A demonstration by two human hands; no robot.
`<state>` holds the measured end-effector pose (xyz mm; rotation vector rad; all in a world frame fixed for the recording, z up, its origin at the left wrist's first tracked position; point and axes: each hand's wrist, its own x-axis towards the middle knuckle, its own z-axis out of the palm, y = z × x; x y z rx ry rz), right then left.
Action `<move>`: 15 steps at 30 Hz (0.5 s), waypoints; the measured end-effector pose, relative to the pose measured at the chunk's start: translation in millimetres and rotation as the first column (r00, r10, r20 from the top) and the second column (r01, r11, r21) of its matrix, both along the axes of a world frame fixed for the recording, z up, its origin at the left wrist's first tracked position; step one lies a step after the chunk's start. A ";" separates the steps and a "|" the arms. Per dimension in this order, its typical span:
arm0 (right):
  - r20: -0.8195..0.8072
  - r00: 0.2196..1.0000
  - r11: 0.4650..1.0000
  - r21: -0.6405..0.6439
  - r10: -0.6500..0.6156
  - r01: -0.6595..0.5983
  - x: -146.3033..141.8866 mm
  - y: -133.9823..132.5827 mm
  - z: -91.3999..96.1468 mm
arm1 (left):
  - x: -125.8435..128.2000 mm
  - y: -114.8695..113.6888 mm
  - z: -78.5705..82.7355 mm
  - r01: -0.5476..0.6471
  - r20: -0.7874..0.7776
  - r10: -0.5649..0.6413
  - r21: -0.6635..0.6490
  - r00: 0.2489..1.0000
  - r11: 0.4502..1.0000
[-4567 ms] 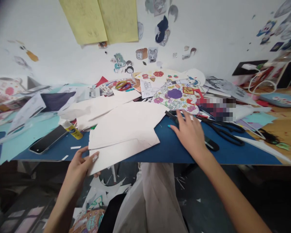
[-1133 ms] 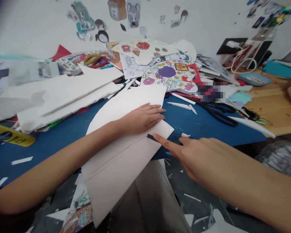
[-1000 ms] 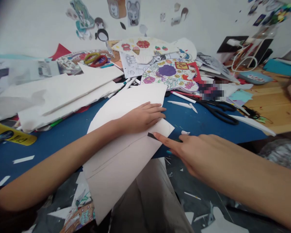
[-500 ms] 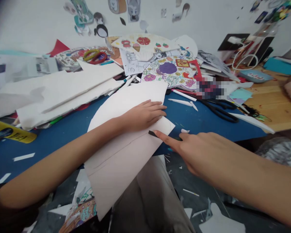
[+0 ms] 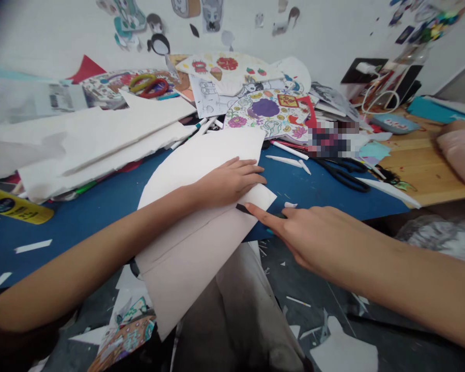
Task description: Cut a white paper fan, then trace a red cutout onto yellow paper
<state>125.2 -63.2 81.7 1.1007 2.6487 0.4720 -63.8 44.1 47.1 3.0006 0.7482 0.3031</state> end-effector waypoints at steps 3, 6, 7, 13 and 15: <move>0.019 1.000 0.999 0.036 -0.015 0.014 0.5 -1.9 -4.5 | 1.4 -2.3 1.4 0.006 -0.001 -0.006 -0.042 1.000 0.999; -0.003 1.000 0.998 0.065 0.003 -0.003 1.2 -3.8 -8.4 | 2.5 -4.4 3.0 -0.002 0.008 0.002 -0.046 1.000 0.999; -0.014 1.000 0.998 0.064 0.013 -0.012 1.4 -4.5 -9.5 | 2.5 -5.0 3.5 -0.010 0.010 0.011 -0.045 1.000 0.999; -0.064 0.998 0.999 0.026 -0.030 0.032 -0.1 -12.0 -15.2 | -0.6 -4.9 4.1 -0.020 0.009 0.020 -0.067 1.000 0.998; -0.061 0.997 0.998 0.047 -0.048 0.051 -0.8 -14.6 -17.5 | -1.4 -3.3 2.5 -0.011 0.019 0.012 -0.064 1.000 0.998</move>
